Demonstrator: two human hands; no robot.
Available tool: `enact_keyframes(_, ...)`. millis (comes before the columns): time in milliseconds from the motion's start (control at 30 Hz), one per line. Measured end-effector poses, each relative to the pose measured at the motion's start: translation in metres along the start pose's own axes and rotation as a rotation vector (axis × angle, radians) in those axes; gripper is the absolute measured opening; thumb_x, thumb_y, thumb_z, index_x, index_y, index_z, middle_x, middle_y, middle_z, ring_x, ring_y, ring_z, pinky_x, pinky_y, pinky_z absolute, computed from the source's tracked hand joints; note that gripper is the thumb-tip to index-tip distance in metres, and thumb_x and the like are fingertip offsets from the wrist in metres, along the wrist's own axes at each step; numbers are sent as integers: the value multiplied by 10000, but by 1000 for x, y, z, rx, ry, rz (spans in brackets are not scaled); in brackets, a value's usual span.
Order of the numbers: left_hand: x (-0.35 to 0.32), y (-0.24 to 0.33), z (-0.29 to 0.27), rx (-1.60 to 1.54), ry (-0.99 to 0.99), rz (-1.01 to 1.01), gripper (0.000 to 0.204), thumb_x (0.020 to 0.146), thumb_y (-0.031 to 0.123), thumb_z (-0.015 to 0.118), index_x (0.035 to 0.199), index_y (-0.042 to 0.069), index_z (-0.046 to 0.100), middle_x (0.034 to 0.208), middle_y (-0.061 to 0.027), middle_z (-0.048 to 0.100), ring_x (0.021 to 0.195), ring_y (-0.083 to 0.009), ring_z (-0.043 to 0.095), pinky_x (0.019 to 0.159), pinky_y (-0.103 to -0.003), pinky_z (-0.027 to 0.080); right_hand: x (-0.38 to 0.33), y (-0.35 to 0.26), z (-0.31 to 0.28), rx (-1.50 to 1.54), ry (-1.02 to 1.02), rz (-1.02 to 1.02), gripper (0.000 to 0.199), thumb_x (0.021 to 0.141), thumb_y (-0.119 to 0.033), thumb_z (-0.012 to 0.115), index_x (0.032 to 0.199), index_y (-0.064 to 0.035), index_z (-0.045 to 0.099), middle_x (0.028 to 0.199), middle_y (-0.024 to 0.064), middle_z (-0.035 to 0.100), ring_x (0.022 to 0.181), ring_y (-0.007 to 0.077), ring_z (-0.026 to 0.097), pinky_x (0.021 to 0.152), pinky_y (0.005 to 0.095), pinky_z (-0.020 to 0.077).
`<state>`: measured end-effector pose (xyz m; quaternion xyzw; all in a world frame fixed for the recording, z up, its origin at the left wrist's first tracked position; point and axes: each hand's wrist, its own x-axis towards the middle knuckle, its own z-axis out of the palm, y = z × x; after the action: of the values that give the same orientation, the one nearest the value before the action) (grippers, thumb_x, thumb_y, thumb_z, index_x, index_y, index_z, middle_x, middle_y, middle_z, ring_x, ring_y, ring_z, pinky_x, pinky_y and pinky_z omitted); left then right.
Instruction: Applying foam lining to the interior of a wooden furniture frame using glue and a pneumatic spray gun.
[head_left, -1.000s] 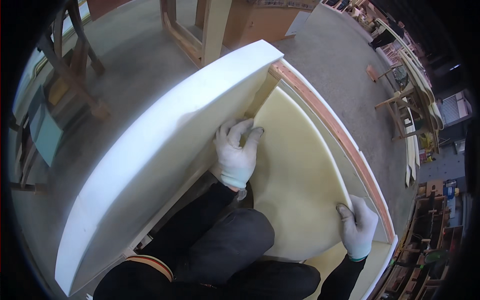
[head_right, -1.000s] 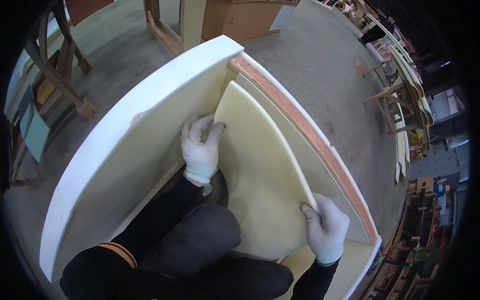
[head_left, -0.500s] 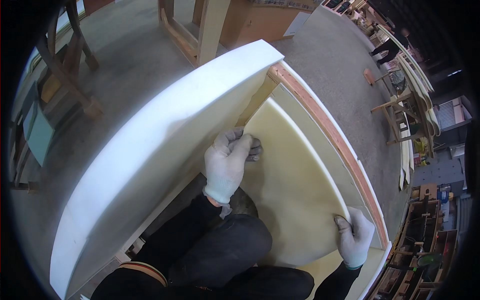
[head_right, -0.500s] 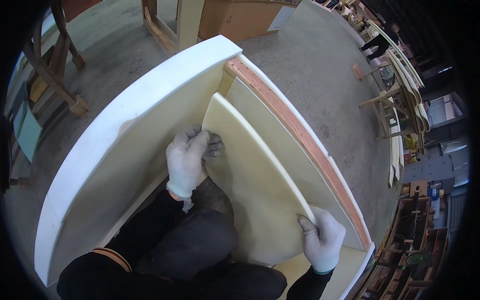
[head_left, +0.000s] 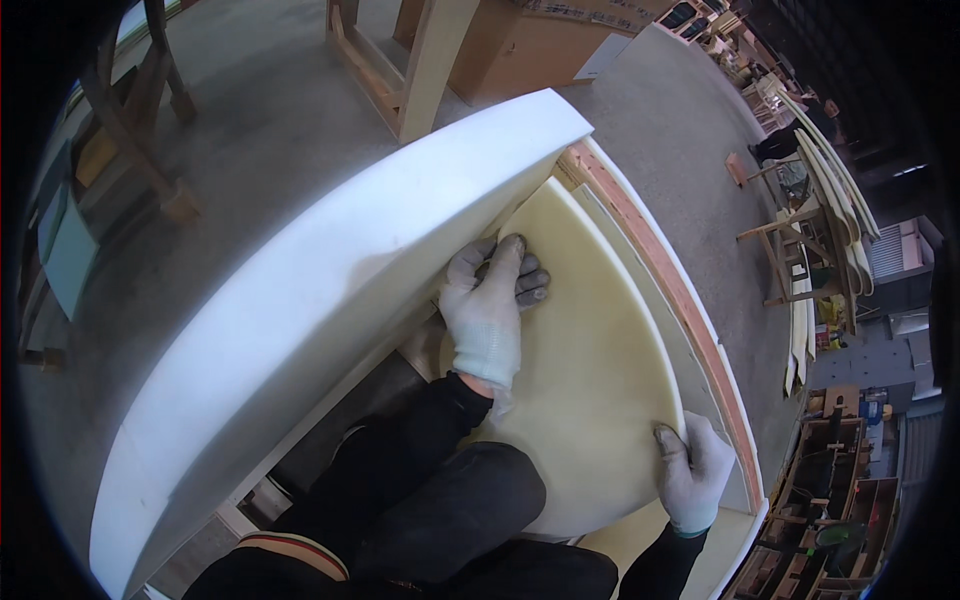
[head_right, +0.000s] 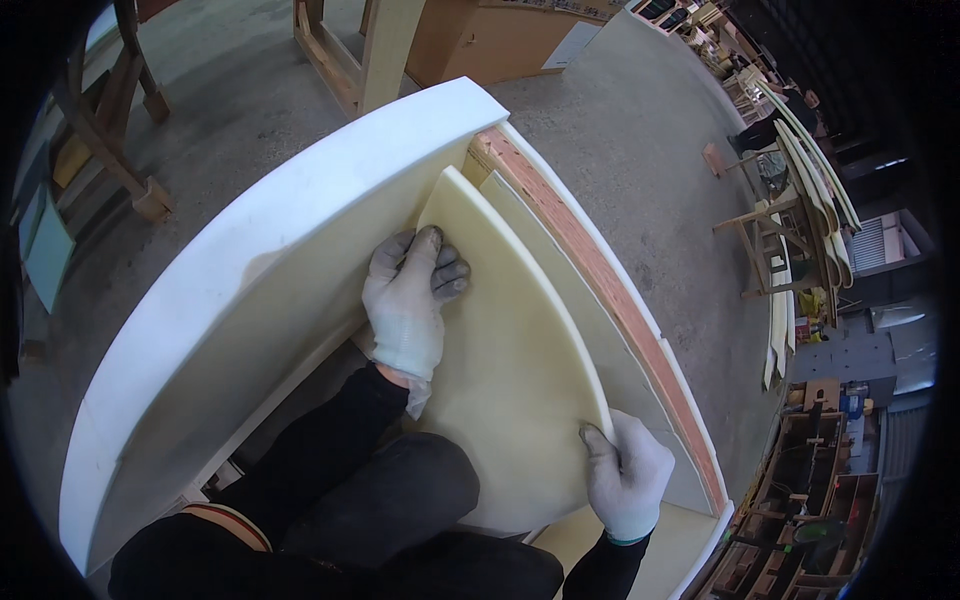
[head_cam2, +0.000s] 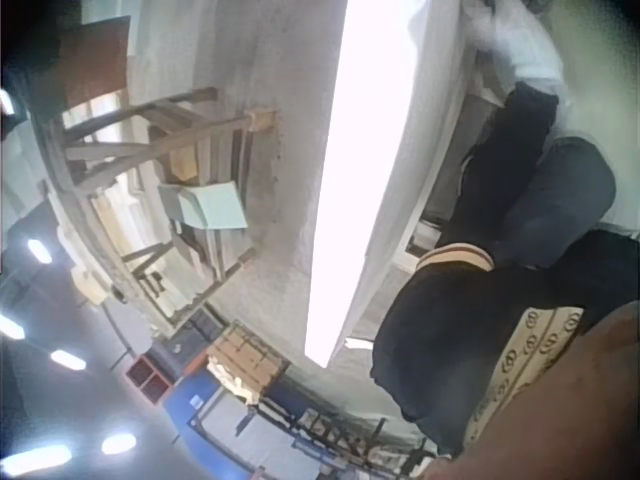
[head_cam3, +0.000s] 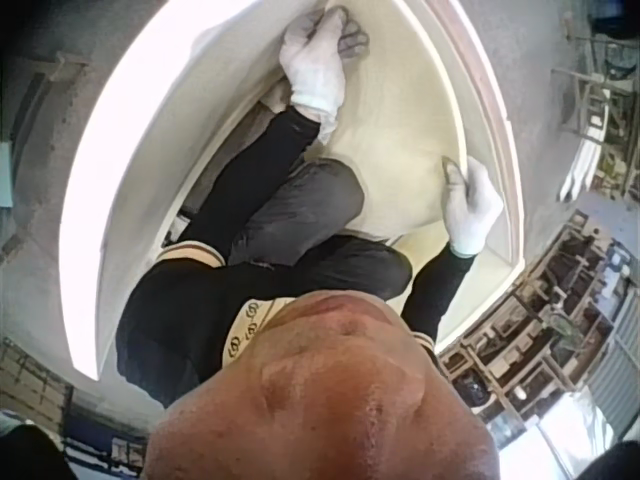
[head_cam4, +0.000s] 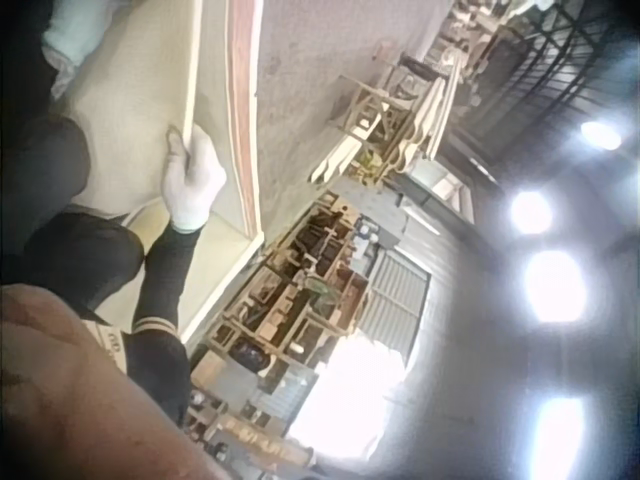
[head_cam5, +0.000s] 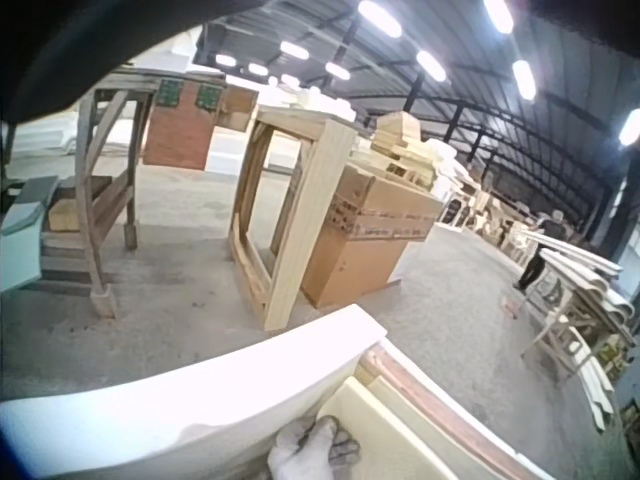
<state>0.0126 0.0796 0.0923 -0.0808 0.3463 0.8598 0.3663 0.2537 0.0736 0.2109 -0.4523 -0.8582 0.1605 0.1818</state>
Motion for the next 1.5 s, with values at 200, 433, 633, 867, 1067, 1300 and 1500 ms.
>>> enact_keyframes(200, 5, -5, 12, -15, 5, 16, 149, 996, 161, 678, 1066, 54, 601, 831, -26, 621, 656, -111, 579, 613, -254, 471, 6, 2, 2, -2, 35, -9, 159, 883, -27, 735, 1034, 16, 709, 753, 143, 687, 630, 186, 654, 633, 291, 514)
enact_keyframes(433, 12, -9, 15, -18, 24, 61, 131, 993, 175, 686, 1007, 56, 632, 787, -2, 598, 639, -87, 534, 590, -242, 430, 12, 5, 0, -7, 31, -3, 155, 887, -39, 734, 1029, 14, 708, 770, 155, 693, 645, 210, 671, 644, 299, 520)
enact_keyframes(633, 12, -7, 19, 40, 101, 60, 154, 990, 186, 697, 1034, 43, 660, 779, -3, 601, 633, -88, 535, 583, -245, 434, 17, -1, 2, -25, 37, -33, 153, 890, -42, 733, 1029, 16, 709, 751, 150, 688, 638, 209, 671, 636, 302, 518)
enact_keyframes(867, 14, -7, 16, 88, 89, 89, 172, 981, 203, 710, 1027, 39, 685, 774, 0, 613, 623, -84, 551, 584, -238, 447, 20, -4, 3, -16, 30, -7, 150, 885, -32, 734, 1023, 20, 710, 755, 148, 689, 644, 196, 665, 640, 301, 515)
enact_keyframes(1067, 12, -7, 21, 133, 126, 69, 180, 977, 216, 714, 1014, 40, 702, 772, -3, 627, 606, -85, 566, 574, -236, 448, 20, 0, 3, -8, 43, -11, 148, 882, -27, 733, 1020, 20, 712, 755, 151, 688, 642, 203, 666, 638, 303, 516)
enact_keyframes(1300, 18, -7, 20, 109, 132, 106, 184, 983, 209, 708, 1007, 27, 710, 775, -13, 638, 610, -84, 567, 566, -240, 448, 26, -4, 5, -9, 27, -31, 152, 879, -28, 732, 1022, 18, 714, 756, 160, 683, 639, 213, 665, 634, 310, 516)
enact_keyframes(1500, 21, -8, 22, 88, 112, 103, 188, 986, 201, 704, 1002, 14, 711, 760, -4, 629, 617, -77, 545, 566, -239, 439, 26, -3, 7, -7, 26, -24, 149, 878, -30, 733, 1019, 18, 714, 741, 156, 673, 621, 214, 657, 621, 308, 511)
